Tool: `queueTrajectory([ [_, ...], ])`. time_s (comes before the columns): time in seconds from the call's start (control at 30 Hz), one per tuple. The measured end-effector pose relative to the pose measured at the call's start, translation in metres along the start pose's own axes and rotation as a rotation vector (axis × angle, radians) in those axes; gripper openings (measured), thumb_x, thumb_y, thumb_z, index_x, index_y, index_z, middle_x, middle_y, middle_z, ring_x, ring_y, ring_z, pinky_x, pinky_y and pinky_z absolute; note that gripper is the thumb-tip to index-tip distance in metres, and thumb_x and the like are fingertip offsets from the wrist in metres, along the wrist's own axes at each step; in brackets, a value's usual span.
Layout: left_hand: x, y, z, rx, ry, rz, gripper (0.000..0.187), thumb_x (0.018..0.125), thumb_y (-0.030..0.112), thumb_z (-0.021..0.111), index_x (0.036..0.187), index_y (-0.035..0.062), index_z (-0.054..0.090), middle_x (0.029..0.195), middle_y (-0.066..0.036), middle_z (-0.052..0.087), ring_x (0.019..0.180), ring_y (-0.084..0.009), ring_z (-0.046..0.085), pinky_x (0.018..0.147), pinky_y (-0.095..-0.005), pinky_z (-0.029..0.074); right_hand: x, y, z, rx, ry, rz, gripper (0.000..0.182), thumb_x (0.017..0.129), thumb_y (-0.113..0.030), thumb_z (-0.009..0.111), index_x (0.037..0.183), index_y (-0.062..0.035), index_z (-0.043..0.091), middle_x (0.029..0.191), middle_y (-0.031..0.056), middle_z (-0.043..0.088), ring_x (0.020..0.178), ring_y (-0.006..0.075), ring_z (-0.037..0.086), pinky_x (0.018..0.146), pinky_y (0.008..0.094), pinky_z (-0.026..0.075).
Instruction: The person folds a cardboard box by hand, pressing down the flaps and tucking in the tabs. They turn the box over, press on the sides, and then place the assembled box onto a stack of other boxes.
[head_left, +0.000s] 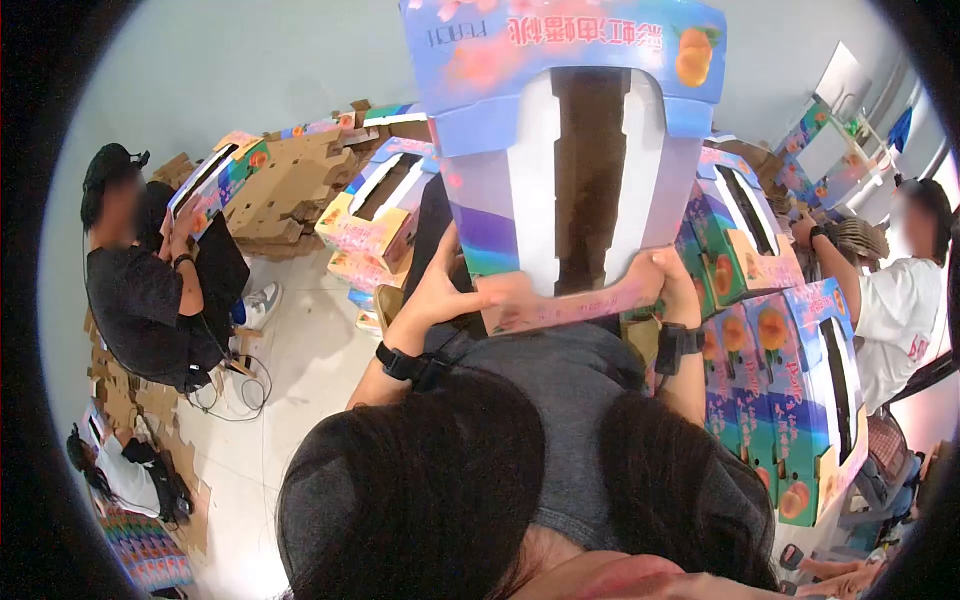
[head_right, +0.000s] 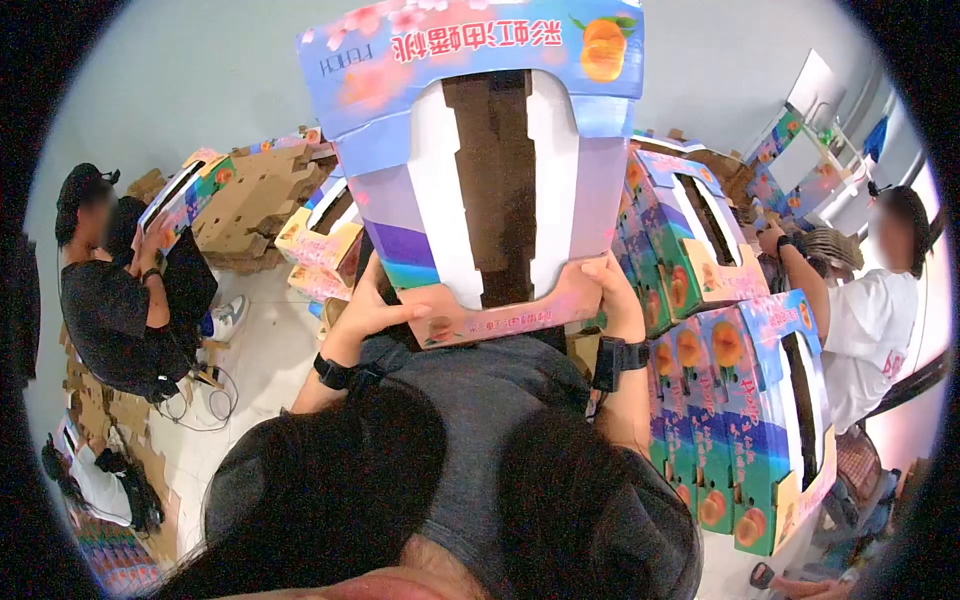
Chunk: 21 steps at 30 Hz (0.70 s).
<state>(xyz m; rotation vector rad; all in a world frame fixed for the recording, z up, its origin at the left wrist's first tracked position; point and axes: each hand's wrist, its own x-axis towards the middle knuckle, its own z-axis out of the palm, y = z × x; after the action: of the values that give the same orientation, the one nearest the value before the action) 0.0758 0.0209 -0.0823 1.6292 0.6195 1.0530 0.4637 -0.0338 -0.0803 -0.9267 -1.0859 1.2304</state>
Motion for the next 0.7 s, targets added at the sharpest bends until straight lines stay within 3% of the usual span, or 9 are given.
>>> queueTrajectory([
  [0.07,-0.002,-0.005,0.0,0.081,0.03,0.051,0.124,0.067,0.025,0.097,0.161,0.0011,0.019,0.156,-0.017,0.041,0.142,-0.0287,0.045,0.116,-0.0438,0.038,0.008,-0.001,-0.006,-0.007,-0.007,0.027,0.09,0.08,-0.036,0.082,0.152,-0.0008,0.04,0.139,0.0084,0.057,0.125,0.0209,0.056,0.106,0.0358,0.045],
  [0.17,0.0,-0.006,-0.003,0.143,0.068,0.108,0.118,0.068,0.024,0.096,0.159,0.0009,0.023,0.152,-0.017,0.045,0.139,-0.0287,0.049,0.112,-0.0437,0.043,0.014,-0.016,0.016,-0.395,0.224,-0.329,0.09,0.078,-0.037,0.084,0.149,0.0007,0.044,0.138,0.01,0.058,0.126,0.0219,0.056,0.106,0.0373,0.045],
  [0.27,0.0,-0.014,-0.001,0.074,0.12,0.095,0.11,0.071,0.022,0.094,0.156,0.0007,0.027,0.147,-0.017,0.048,0.135,-0.0277,0.053,0.108,-0.0424,0.047,-0.007,-0.066,0.055,-1.131,0.576,-0.643,0.086,0.075,-0.033,0.085,0.145,0.0008,0.049,0.137,0.0124,0.058,0.127,0.0233,0.056,0.105,0.0392,0.044],
  [0.37,0.004,-0.015,0.004,-0.022,0.154,0.053,0.101,0.075,0.018,0.091,0.153,-0.0005,0.029,0.142,-0.017,0.053,0.129,-0.0262,0.057,0.105,-0.0405,0.049,-0.03,-0.094,0.084,-0.801,0.074,-0.657,0.085,0.071,-0.029,0.088,0.142,-0.0004,0.053,0.136,0.0139,0.059,0.129,0.025,0.054,0.106,0.0406,0.042],
  [0.43,0.004,-0.014,0.01,-0.067,0.21,0.037,0.101,0.075,0.019,0.09,0.153,-0.0014,0.028,0.14,-0.018,0.054,0.128,-0.0263,0.057,0.105,-0.0406,0.049,-0.043,-0.114,0.131,-0.692,-0.271,-0.496,0.092,0.075,-0.032,0.087,0.15,0.0018,0.044,0.151,0.0193,0.049,0.141,0.0318,0.046,0.114,0.0431,0.037],
  [0.47,0.004,-0.013,0.012,-0.089,0.237,0.031,0.101,0.075,0.019,0.09,0.152,-0.0018,0.028,0.139,-0.018,0.054,0.128,-0.0263,0.058,0.104,-0.0407,0.049,-0.04,-0.115,0.14,-0.893,-0.409,-0.513,0.102,0.08,-0.037,0.085,0.156,0.0054,0.032,0.159,0.0261,0.038,0.147,0.0386,0.038,0.119,0.0462,0.033],
  [0.53,0.004,-0.009,0.01,-0.026,0.229,0.055,0.101,0.075,0.02,0.091,0.152,-0.0023,0.029,0.138,-0.018,0.055,0.127,-0.0267,0.058,0.105,-0.0411,0.049,-0.024,-0.087,0.155,-1.012,-0.448,-0.571,0.111,0.082,-0.041,0.083,0.156,0.0129,0.019,0.158,0.036,0.031,0.15,0.0444,0.031,0.122,0.0493,0.028],
  [0.63,0.009,0.002,0.006,0.085,0.244,0.079,0.104,0.073,0.023,0.092,0.151,-0.0019,0.029,0.138,-0.018,0.054,0.126,-0.0274,0.058,0.106,-0.042,0.049,0.002,-0.056,0.174,-0.966,-0.412,-0.435,0.123,0.08,-0.047,0.084,0.154,0.0181,0.01,0.152,0.0422,0.031,0.145,0.0493,0.035,0.119,0.0487,0.033],
  [0.7,0.019,0.009,0.006,0.091,0.268,0.106,0.107,0.07,0.024,0.094,0.151,-0.0013,0.029,0.139,-0.018,0.053,0.126,-0.028,0.058,0.106,-0.0425,0.049,0.005,-0.051,0.196,-0.987,-0.232,-0.544,0.128,0.078,-0.05,0.084,0.153,0.0197,0.007,0.146,0.0416,0.034,0.139,0.0506,0.039,0.116,0.0488,0.036],
])
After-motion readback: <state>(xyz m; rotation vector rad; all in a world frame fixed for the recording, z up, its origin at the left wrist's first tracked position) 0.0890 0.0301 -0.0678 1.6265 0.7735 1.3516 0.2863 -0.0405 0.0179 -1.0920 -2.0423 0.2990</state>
